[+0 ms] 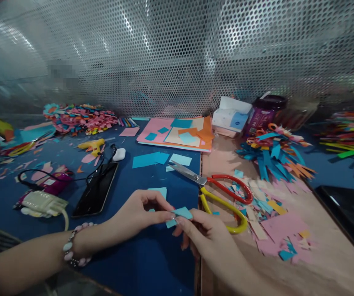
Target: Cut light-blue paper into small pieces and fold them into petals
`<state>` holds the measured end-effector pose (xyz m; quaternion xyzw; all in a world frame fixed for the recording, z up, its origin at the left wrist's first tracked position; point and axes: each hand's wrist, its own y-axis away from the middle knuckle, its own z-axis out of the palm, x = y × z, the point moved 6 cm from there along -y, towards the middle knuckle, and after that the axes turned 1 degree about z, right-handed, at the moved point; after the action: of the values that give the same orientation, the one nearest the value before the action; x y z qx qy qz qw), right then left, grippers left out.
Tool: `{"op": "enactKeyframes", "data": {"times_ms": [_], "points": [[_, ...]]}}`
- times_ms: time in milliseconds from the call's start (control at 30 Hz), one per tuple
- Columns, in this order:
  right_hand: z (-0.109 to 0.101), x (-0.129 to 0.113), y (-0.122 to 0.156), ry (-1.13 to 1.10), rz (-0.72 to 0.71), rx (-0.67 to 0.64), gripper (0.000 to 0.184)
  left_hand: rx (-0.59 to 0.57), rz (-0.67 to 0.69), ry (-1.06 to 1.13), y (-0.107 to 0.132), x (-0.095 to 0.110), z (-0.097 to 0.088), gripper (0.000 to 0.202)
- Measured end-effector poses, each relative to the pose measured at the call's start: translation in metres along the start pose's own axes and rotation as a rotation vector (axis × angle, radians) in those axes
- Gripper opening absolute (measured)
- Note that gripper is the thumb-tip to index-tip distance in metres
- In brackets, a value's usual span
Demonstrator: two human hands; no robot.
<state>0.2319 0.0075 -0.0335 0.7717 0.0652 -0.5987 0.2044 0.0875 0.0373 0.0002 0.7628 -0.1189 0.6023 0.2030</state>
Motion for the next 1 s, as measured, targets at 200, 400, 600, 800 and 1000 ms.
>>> {"op": "enactKeyframes", "data": {"times_ms": [200, 400, 600, 800, 1000], "points": [[0.003, -0.014, 0.008, 0.162, -0.045, -0.048, 0.042, -0.107, 0.048, -0.079, 0.002, 0.004, 0.006, 0.02], [0.004, -0.012, 0.013, 0.058, 0.003, -0.063, 0.047, -0.061, 0.073, -0.138, 0.003, 0.01, 0.003, 0.02], [0.001, -0.019, 0.016, 0.119, -0.04, 0.019, 0.052, -0.053, 0.043, -0.134, 0.005, 0.01, 0.004, 0.019], [0.007, -0.023, 0.012, 0.124, -0.109, -0.014, 0.044, 0.007, 0.063, -0.121, 0.007, 0.008, 0.001, 0.02], [0.012, -0.014, 0.007, 0.041, -0.045, -0.03, 0.042, 0.046, 0.076, -0.142, 0.008, 0.007, -0.001, 0.02]]}}
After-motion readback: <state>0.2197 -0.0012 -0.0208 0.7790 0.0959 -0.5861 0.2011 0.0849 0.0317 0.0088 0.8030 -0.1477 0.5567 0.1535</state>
